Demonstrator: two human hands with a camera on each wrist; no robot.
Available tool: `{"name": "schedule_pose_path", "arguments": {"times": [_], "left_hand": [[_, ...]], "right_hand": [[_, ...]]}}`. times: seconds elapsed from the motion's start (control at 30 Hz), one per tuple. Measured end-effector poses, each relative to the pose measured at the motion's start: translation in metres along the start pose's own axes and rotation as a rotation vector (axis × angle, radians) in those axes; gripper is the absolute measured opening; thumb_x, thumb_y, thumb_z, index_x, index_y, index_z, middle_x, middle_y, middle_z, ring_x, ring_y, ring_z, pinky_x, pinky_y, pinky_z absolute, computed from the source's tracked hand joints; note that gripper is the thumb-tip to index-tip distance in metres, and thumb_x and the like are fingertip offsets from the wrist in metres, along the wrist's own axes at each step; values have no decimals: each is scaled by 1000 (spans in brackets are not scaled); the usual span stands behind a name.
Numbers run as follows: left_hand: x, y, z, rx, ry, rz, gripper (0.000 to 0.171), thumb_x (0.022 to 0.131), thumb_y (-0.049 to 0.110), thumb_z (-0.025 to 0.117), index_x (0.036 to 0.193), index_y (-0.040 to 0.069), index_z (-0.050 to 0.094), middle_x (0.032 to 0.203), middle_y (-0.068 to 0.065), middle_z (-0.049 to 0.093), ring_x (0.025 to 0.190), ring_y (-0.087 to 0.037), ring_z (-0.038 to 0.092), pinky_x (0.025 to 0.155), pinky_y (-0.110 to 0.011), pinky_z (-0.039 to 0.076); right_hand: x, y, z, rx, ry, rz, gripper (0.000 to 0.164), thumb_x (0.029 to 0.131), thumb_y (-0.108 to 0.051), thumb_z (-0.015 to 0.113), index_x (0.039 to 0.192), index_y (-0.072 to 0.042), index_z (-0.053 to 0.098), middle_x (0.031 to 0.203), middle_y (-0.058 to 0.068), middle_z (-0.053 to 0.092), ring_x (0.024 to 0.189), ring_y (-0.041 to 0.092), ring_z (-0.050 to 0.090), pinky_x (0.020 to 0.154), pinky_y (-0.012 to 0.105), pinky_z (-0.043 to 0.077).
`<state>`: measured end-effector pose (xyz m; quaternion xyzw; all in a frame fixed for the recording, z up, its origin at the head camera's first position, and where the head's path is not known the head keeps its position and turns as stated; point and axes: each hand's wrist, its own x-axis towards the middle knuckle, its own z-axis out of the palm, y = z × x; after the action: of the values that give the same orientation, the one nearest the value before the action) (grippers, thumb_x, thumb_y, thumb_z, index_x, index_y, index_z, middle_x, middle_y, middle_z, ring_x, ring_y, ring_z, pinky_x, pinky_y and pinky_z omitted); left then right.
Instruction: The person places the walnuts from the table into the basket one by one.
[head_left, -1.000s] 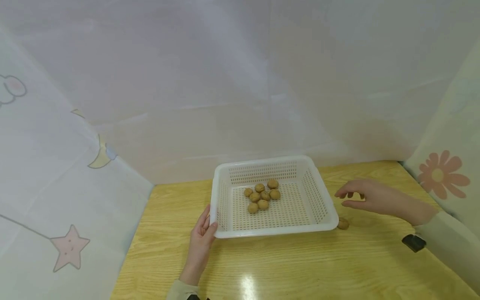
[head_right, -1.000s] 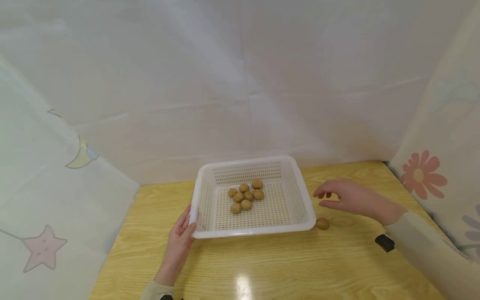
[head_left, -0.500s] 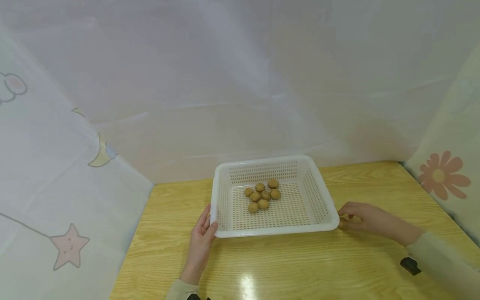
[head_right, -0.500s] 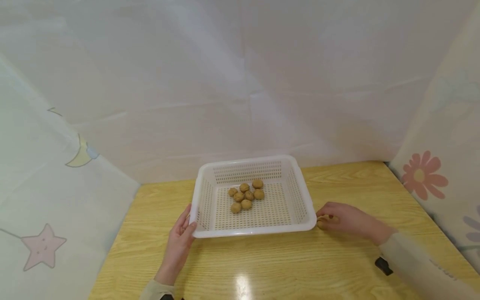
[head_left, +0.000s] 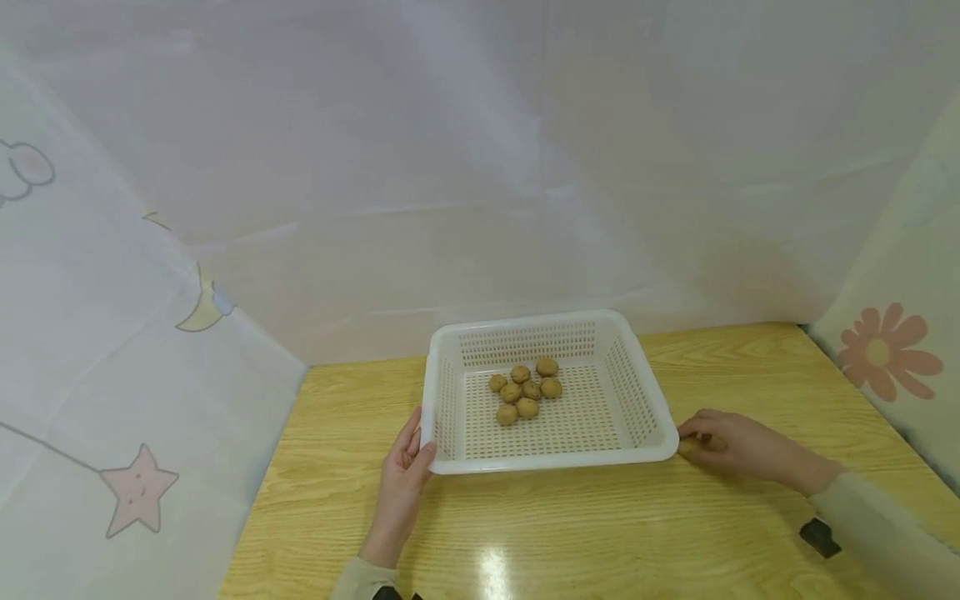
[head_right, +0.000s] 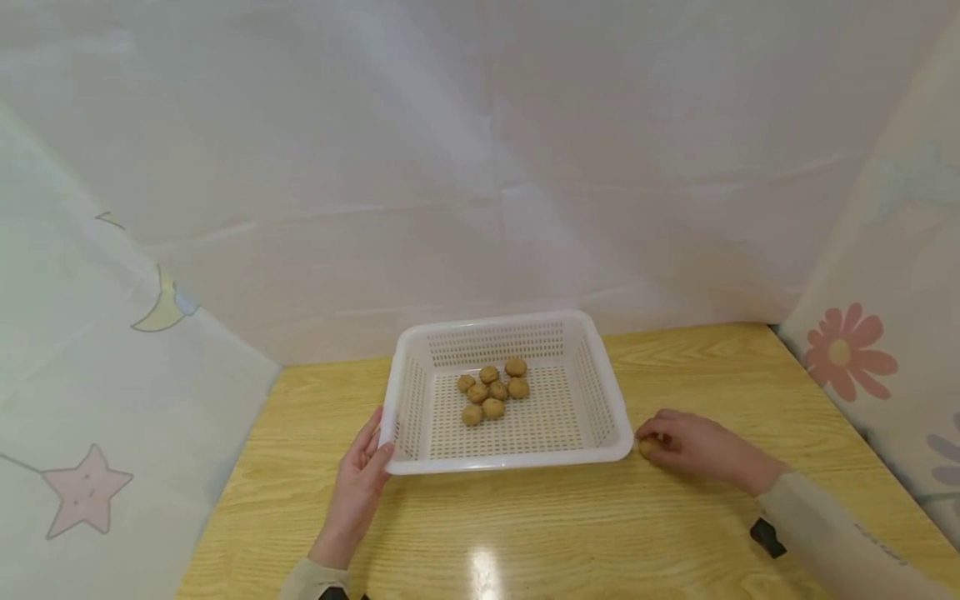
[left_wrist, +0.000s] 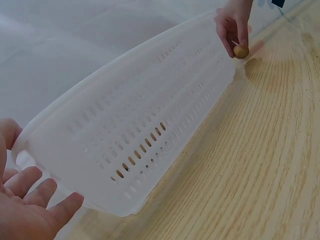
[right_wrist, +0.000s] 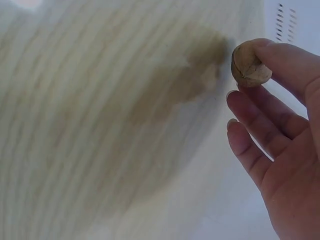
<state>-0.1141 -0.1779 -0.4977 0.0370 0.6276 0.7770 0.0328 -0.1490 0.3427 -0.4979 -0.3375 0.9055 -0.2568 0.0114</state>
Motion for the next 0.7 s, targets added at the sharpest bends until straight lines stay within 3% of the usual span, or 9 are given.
{"name": "schedule_pose_path", "arguments": {"times": [0.13,0.43,0.57,0.7], "left_hand": [[0,0,0,8,-4,10,68,109,10,53,166,5,17,168,-20,28,151,-39,33,115,-43,42],[-1,1,1,-5,1,8,68,108,9,54,166,6,18,168,-20,29,150,-38,34,115,-44,43],[-1,1,1,-11,4,9,67,108,7,53,166,5,19,167,-20,30,150,-38,35,114,-42,44],[-1,0,0,-10,4,9,67,108,7,53,166,6,19,167,-19,30,149,-36,36,113,-40,46]], "right_hand": [[-2,1,-12,-21,13,32,28,91,-17,82,117,-13,74,107,-11,69,91,-2,58,67,25,55],[-1,-11,-47,-106,115,-25,35,83,-9,87,114,-16,73,104,-11,69,87,-3,58,59,23,51],[7,-23,-61,-133,140,-16,35,83,-11,87,113,-21,74,102,-15,67,86,-2,57,57,21,45],[25,-37,-75,-148,139,-59,35,83,-10,87,114,-20,74,100,-18,65,87,-4,55,57,21,44]]}}
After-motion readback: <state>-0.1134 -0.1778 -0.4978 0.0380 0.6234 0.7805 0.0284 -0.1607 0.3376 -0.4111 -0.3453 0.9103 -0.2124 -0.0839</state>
